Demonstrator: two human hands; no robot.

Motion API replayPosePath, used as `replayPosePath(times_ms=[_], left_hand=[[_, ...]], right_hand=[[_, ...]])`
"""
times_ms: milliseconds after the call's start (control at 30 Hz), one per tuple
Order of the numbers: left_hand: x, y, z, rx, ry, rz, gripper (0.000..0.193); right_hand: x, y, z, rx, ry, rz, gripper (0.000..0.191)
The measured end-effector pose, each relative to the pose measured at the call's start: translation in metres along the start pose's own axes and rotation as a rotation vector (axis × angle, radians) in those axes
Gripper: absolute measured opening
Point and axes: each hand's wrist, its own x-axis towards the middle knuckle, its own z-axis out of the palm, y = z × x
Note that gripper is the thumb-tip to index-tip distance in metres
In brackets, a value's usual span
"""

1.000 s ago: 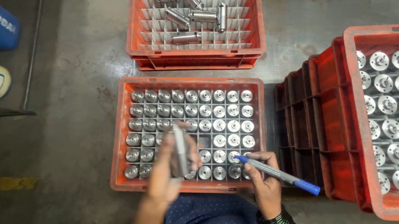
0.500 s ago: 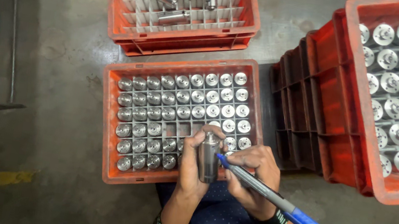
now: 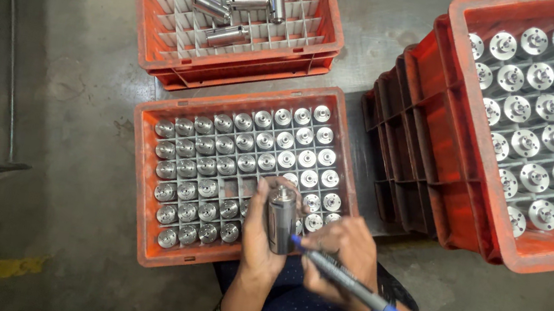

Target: The person repeatedly picks small cylindrical metal parts from a compartmentalized orange crate, marks each with a blue marker, and returns them to the crate. The process is continuous and repetitive throughout the clip.

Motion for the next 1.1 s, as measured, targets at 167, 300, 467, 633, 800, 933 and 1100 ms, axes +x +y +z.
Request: replayPosePath(times_ms=[167,300,467,633,800,933,1100], left_hand=[[0.000,0.003,0.002,0.199,0.138,-0.040,0.035],[0.000,-0.001,0.001,0.220,0.155,-0.018,0.040],[0.009,-0.004,-0.016,0.251,0.168,0.050,0.026],[0.031,0.016,-0.047,1.042,0.072,0.426,0.037],[0.043,0.026,-0.057,1.607,-0.093,0.474,0.045],[0.048,0.028,-0.055,1.562,-0.049,0.428,0.037],[0.054,0.029,-0.054,1.609,-0.157,0.587,0.033]], right_hand=[[-0.002,0.006,0.000,-0.004,0.042,-0.004,0.021],[0.001,0.011,-0.002,-0.033,0.013,0.010,0.024],[-0.011,0.010,0.007,0.026,-0.016,0.111,0.022],[-0.020,0.040,0.007,0.215,0.045,0.433,0.015],[-0.024,0.050,0.011,0.231,0.045,0.437,0.017],[-0.019,0.046,0.015,0.191,0.007,0.506,0.017],[-0.008,0.041,0.017,0.202,-0.002,0.492,0.017]])
